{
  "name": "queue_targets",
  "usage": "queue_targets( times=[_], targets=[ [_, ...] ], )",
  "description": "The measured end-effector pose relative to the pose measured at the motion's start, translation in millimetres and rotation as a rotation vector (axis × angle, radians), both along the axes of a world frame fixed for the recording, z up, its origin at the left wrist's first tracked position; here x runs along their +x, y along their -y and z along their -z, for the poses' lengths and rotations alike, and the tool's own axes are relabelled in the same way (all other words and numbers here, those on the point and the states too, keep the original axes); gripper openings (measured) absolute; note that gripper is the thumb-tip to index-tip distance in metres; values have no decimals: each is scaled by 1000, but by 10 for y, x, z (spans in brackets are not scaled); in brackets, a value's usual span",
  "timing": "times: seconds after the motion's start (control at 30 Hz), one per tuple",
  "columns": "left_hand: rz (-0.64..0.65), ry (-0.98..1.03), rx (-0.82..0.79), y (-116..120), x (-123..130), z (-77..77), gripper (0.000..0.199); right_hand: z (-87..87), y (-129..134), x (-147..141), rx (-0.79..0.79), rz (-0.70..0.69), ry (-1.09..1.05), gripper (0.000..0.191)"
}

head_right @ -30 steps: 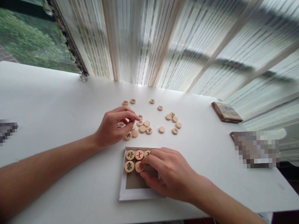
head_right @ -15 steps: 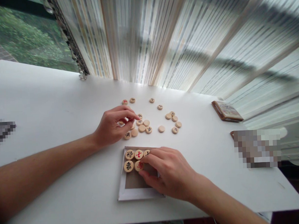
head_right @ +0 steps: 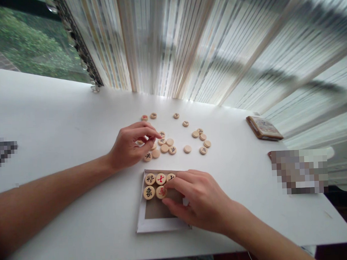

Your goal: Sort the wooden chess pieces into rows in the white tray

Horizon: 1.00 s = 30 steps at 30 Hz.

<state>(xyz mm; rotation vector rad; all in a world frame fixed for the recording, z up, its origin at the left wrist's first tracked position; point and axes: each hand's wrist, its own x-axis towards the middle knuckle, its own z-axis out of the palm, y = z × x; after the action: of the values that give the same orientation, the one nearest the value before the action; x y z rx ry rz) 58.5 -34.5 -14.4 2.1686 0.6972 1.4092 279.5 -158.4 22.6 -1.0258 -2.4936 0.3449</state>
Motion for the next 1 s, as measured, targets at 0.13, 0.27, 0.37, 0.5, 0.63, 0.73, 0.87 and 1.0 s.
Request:
queue_targets(
  times=[0.13,0.27,0.37,0.5,0.63,0.73,0.87,1.0],
  targets=[
    [-2,-3,9,-3,-5,1,23,-121,-100,93,9,46,-48,11],
    [6,-4,3,-6,-12,-2,23,-193,-406,188,-19,210,-153,12],
    [6,-1,-3,-3,-11,0,23,-153,-757,196,-137,409,-371,23],
    [-2,2,-4,-13,-27,-1,23,38,-1175,116,-148,547,-651,37],
    [-45,-16,14,-94,-92,-15,23,265,-1296,65,-107,581,-702,35],
    [-103,-12,15,-196,-153,-20,21,365,-1228,101,-71,559,-676,33],
    [-230,-22,3,-292,-197,-12,16,417,-1153,145,69,498,-625,31],
    [-277,-66,30,-289,-197,-13,16,432,-1149,112,96,460,-604,27]
  ],
)
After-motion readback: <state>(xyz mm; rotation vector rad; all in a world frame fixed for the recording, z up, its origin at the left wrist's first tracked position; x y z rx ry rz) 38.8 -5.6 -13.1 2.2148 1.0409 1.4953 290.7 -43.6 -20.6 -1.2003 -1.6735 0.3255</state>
